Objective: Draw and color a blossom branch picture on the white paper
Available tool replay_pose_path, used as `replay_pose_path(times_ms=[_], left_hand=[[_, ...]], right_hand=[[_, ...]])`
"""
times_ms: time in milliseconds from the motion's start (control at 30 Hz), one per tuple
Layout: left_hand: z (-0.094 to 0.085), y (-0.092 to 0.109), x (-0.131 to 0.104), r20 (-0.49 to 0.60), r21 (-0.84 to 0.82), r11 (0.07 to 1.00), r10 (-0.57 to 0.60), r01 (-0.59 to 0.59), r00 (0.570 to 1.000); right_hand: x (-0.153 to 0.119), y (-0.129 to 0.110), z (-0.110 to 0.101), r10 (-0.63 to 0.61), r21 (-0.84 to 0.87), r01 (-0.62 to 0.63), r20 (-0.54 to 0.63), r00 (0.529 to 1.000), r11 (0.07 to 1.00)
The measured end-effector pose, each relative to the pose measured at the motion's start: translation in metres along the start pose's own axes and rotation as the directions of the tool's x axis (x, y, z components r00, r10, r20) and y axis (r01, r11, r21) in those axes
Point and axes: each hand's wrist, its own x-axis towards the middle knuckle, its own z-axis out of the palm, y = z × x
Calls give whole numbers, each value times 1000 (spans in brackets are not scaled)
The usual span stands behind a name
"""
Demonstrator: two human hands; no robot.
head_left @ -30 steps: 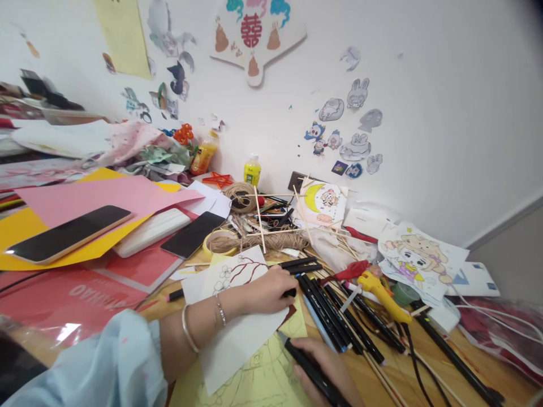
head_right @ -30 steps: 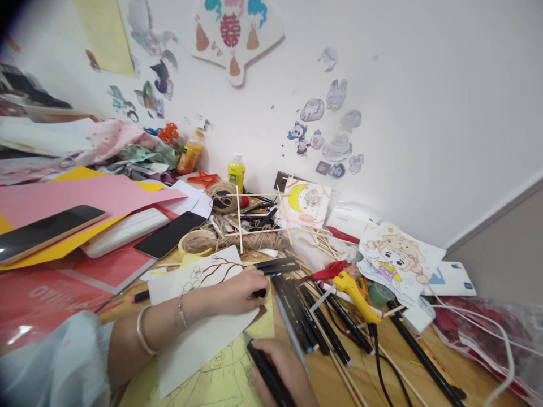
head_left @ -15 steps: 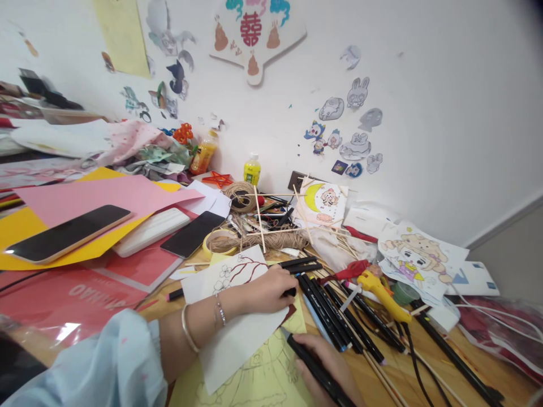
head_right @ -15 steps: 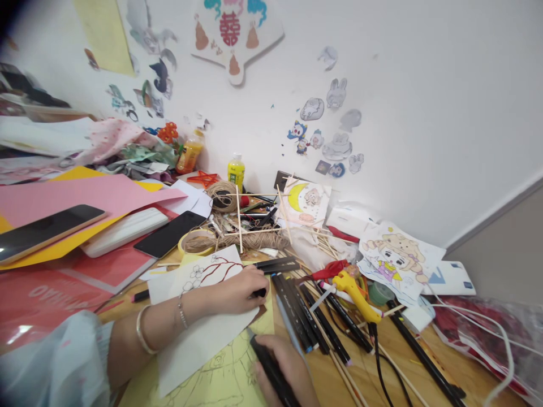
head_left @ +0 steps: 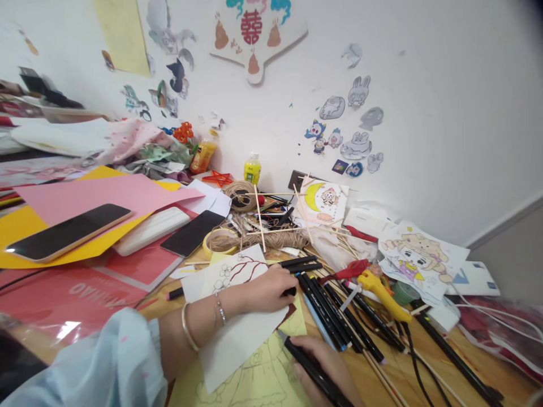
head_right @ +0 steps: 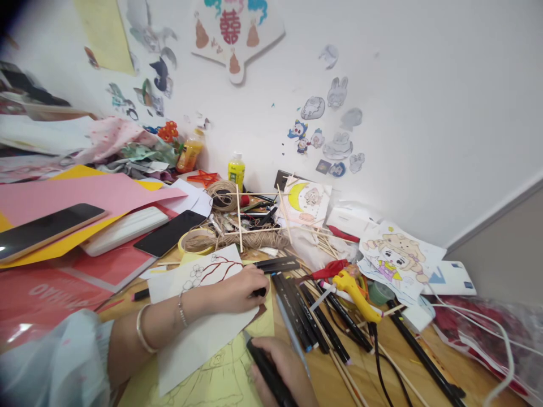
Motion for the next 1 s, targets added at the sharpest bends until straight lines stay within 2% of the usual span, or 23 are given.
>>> replay_pose_path(times_ms=[167, 300, 533, 667, 1000], left_hand=[[-1, 0, 0, 4, 0, 1000, -1, 1, 1000], [-2, 1, 0, 8, 0, 1000, -2, 2, 1000], [0, 0, 0, -2, -2, 1000, 3, -3, 1000], [0, -1, 0, -2, -8, 1000, 3, -3, 1000], [0, 0, -1, -2, -3, 1000, 2, -2, 1000]], right_hand=[[1, 1, 2, 23, 2, -23, -12, 1000, 1000], [1, 3, 2, 19, 8, -20, 43, 999, 1000], [-2, 2, 5, 29, 58, -24, -82, 996, 998], [-1, 0, 5, 88, 101, -72, -168, 982, 992], [0, -1, 2, 66, 66, -59, -105, 992, 996]])
